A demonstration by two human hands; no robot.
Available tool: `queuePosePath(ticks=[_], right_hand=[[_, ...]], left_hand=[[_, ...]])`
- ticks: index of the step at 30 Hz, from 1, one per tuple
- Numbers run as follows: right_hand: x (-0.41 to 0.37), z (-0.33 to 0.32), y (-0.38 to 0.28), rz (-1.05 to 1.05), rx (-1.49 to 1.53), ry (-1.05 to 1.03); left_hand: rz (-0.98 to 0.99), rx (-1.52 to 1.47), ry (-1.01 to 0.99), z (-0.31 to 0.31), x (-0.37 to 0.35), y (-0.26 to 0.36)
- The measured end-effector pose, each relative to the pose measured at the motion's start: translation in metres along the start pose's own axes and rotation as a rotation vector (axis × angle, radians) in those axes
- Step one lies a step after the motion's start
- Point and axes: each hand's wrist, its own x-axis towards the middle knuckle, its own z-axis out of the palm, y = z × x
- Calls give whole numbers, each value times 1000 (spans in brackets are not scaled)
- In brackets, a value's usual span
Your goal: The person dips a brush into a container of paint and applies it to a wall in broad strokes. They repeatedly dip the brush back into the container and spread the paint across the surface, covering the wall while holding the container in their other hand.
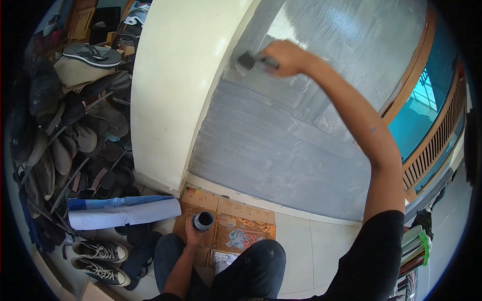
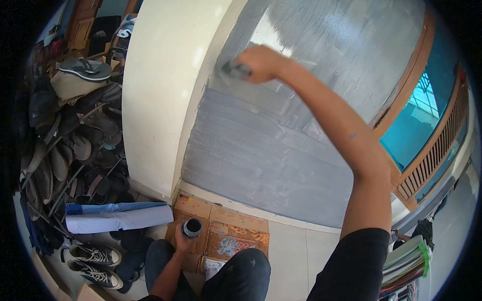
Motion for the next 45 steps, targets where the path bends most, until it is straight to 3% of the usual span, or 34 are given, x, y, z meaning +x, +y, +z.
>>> queuePosePath(ticks=[4, 6, 10, 13, 14, 15, 16, 17, 18, 23, 29, 33, 35, 37, 39, 41, 43, 45], right_hand=[[-12, -54, 81, 152, -307, 157], [-4, -98, 91, 303, -404, 46], [-1, -146, 105, 447, -664, 141], [5, -143, 112, 503, -740, 212], [5, -136, 109, 500, -776, 109], [4, -123, 108, 406, -751, 79], [5, -108, 106, 380, -688, -92], [-1, -81, 122, 85, -663, -60], [-4, -66, 82, 190, -649, -136], [-26, 8, 17, -149, -491, -125], [-49, 33, -66, -173, -98, -282], [-52, 27, -51, -136, -38, -283], [-49, 12, -7, -143, -192, -201], [-49, -16, 37, -112, -267, -92], [-41, -55, 60, 145, -443, -135], [-42, -85, 97, 185, -528, -1], [-32, -124, 106, 501, -665, -115], [-36, -147, 110, 565, -734, -16]], left_hand=[[11, 48, 10, -3, 3, -4], [3, 51, 4, 0, 0, -5], [18, 52, 4, 3, 1, -15], [19, 47, 8, 3, -2, -14], [28, 63, 12, 2, -1, -11], [36, 66, 12, 2, -1, -14], [25, 45, 11, 1, -2, -17], [13, 23, 10, 2, -1, -18], [18, 23, 9, 1, 1, -17], [54, 6, 28, 3, -2, -21], [13, -17, 23, 2, -2, -19], [31, 42, 14, 3, 0, -18], [45, 20, 10, 3, -1, -20], [27, 14, 3, 4, -1, -20], [7, 6, -6, 4, -1, -18], [14, 17, -12, 4, 0, -15], [19, 27, -8, 5, -2, -10], [30, 43, 3, 3, 1, -18]])
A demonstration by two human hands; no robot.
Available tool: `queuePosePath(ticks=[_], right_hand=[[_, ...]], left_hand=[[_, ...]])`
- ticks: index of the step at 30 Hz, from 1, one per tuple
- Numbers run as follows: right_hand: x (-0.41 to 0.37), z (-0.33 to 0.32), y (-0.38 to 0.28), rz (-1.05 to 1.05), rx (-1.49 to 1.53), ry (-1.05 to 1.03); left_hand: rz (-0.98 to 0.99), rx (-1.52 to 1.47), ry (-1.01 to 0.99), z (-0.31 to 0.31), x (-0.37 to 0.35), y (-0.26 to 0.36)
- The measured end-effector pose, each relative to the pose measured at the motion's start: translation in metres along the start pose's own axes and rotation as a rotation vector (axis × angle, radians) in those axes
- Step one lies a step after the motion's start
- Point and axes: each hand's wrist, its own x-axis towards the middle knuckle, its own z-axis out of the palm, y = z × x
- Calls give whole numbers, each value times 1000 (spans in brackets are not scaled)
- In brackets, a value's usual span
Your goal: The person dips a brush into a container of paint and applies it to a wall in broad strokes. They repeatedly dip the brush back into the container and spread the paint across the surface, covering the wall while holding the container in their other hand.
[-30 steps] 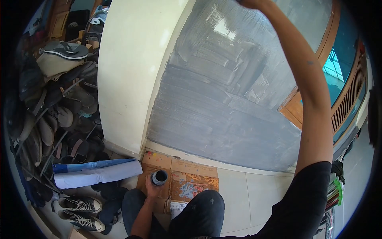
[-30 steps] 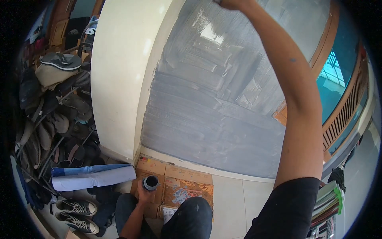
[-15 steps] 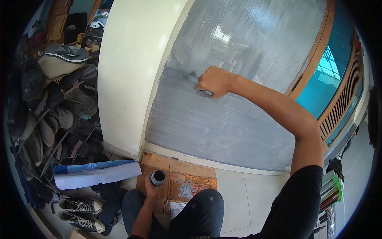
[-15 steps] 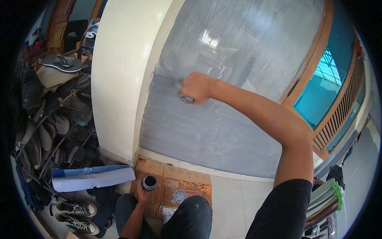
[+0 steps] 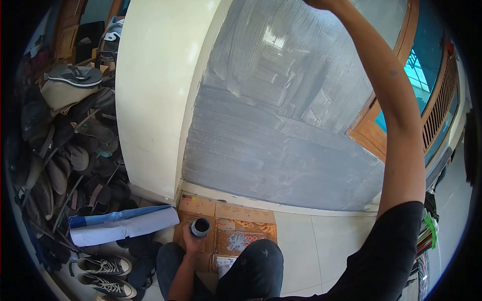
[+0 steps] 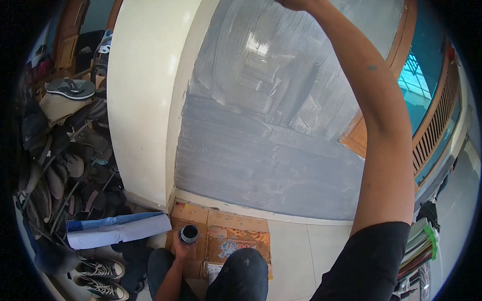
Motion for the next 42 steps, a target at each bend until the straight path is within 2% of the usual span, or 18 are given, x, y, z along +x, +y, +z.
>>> queuePosePath(ticks=[3, 5, 7, 9, 11, 15, 18, 20, 23, 28, 30, 32, 34, 37, 38, 39, 40, 42], right_hand=[[1, 3, 3, 85, -54, -66], [-8, 22, -11, -67, -119, -264], [-42, 61, -37, -407, -4, 24], [-75, 70, -82, -506, 18, -49], [-107, 79, -117, -642, 122, -79], [-166, 76, -170, -809, 390, -200], [-186, 56, -185, -789, 528, -321], [-176, 50, -169, -798, 587, -304], [-130, 58, -123, -654, 420, -119], [-62, 56, -36, -414, 263, 153], [-41, 16, -28, -183, 65, -163], [-33, 15, -11, -117, 56, 66], [-26, 6, -5, -23, 15, -47], [-32, 36, -23, -127, 7, -130], [-38, 75, -32, -348, -125, 64], [-58, 65, -52, -431, 2, -30], [-72, 64, -76, -475, -9, -81], [-101, 74, -113, -571, 22, -43]], left_hand=[[-64, -196, 4, 5, -2, -10], [-4, -15, 4, 2, -3, -6], [-17, -39, 6, -2, -2, 5], [-32, -69, 9, 1, -2, 7], [2, 22, 5, 1, -3, -3], [-3, -38, -8, 1, -4, 2], [24, 6, 17, 2, -3, 7], [60, 24, 49, 3, -3, 13], [-23, -12, -3, 3, -2, 15], [6, 3, 33, 3, -1, 12], [-4, 3, 30, 4, -1, 16], [9, -4, 20, 4, 0, 15], [15, -5, 21, 2, 0, 16], [17, 6, 16, 0, 0, 18], [20, 16, 9, 0, 0, 17], [20, 13, 6, 0, 0, 18], [8, 1, 9, 0, 1, 19], [-9, -16, 8, 2, 0, 17]])
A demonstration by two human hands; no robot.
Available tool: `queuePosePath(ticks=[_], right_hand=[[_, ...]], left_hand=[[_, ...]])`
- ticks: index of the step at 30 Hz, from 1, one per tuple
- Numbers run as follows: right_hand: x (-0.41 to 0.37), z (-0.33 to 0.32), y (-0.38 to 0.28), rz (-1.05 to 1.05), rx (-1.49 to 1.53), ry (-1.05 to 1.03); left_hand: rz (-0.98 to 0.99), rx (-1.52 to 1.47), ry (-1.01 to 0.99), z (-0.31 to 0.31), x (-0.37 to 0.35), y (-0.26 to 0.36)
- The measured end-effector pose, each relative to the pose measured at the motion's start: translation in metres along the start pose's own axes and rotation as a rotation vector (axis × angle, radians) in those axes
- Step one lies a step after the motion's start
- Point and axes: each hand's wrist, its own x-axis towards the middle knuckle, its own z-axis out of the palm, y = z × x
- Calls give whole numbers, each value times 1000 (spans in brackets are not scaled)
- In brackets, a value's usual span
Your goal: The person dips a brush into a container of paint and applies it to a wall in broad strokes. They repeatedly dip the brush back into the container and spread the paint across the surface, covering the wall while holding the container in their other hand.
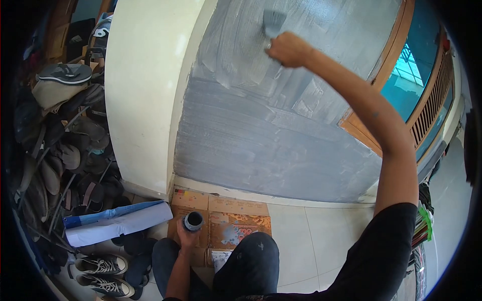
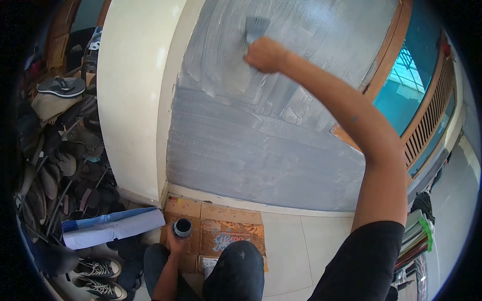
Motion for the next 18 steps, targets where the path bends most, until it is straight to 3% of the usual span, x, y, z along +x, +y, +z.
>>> queuePosePath(ticks=[2, 6, 9, 12, 14, 16, 18], right_hand=[[-6, 2, -41, -88, 125, 30], [-21, 6, -107, -188, 346, 25], [-29, -19, -128, -270, 541, -138], [-30, -23, -101, -217, 604, 2], [-23, -14, -64, -83, 406, -41], [-31, -5, -5, -72, 403, 165], [-33, -16, 45, 95, 286, 13]], left_hand=[[-29, -125, 19, 3, 0, -11], [-23, -67, 8, -2, -3, 15], [-1, -38, 16, -2, -3, 7], [-3, -28, 11, 1, -2, 9], [-25, -57, 2, 2, -1, 9], [-8, -27, -14, 2, -5, -14], [6, -3, -19, 4, -1, -31]])
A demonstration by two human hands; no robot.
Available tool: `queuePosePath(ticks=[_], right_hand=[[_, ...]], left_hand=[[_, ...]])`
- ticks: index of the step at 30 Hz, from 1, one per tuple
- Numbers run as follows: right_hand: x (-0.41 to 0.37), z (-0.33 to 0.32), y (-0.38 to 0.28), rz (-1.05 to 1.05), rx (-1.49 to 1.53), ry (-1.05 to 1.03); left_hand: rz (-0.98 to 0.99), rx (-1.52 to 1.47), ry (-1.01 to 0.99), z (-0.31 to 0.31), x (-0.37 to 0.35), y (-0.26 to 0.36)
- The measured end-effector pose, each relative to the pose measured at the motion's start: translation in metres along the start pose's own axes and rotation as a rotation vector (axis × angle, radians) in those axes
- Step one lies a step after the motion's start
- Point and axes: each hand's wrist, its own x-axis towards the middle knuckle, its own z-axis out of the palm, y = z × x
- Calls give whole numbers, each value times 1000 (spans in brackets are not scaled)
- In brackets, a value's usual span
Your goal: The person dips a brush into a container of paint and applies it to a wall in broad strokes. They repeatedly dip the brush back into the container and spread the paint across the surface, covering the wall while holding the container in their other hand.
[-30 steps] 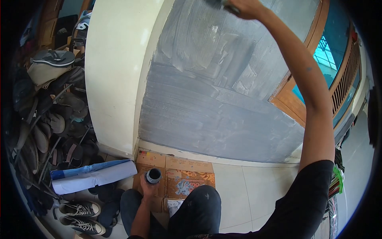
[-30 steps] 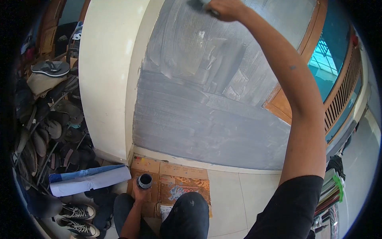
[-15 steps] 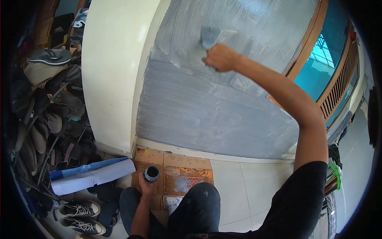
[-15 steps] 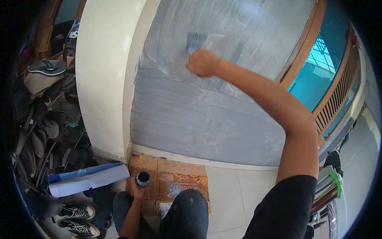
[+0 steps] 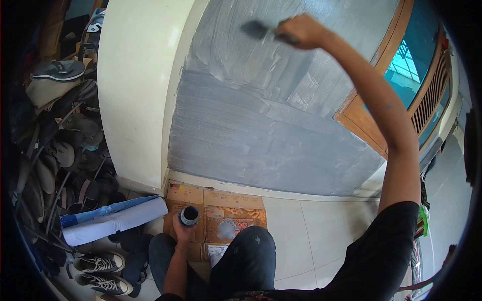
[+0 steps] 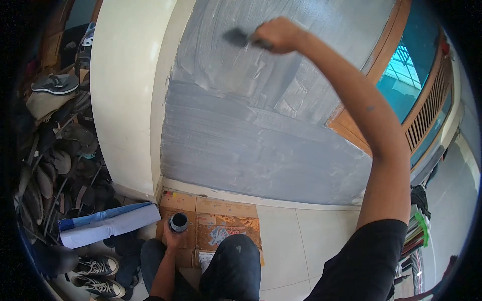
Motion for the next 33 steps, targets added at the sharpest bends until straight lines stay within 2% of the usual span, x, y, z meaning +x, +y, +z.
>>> queuePosePath(ticks=[2, 4, 5, 8, 9, 10, 11, 14, 17, 19, 21, 22, 24, 26, 28, 30, 33], right_hand=[[0, 3, 57, -76, -165, 241], [6, -41, 62, 315, -199, 82], [8, -59, 57, 421, -284, 43], [12, -64, 53, 458, -317, 11], [12, -56, 43, 424, -252, -3], [10, -24, 47, 234, -171, 88], [7, -2, 30, 148, -209, 48], [-2, 42, -61, -33, -253, -98], [-18, 87, -149, -197, 81, -71], [-28, 100, -205, -218, 258, -168], [-34, 120, -247, -298, 401, -175], [-31, 113, -259, -310, 402, -169], [-20, 92, -271, -288, 568, -313], [-5, 89, -260, -304, 550, -279], [10, 88, -225, -237, 419, -109], [16, 92, -167, -157, 402, 73], [3, 53, -83, -25, 284, 88]], left_hand=[[1, -76, 21, 1, -2, -8], [4, -51, 14, 1, -3, -3], [14, -27, 12, 1, -1, 1], [0, -40, 13, 0, -1, 16], [-2, -39, 13, 1, -1, 19], [-5, -37, 23, 1, 0, 21], [-7, -34, 32, 1, -1, 21], [6, -32, 57, 2, -1, 16], [12, -65, 43, 1, 0, 20], [3, -39, 48, 0, 0, 24], [-2, -12, 66, 0, -3, 25], [-4, -33, 61, 0, -2, 23], [-10, -51, 69, 0, -1, 22], [-33, -103, 46, 0, 0, 21], [-28, -87, 55, 0, 2, 21], [-21, -75, 60, 1, 4, 24], [-66, -130, 56, -1, 7, 35]])
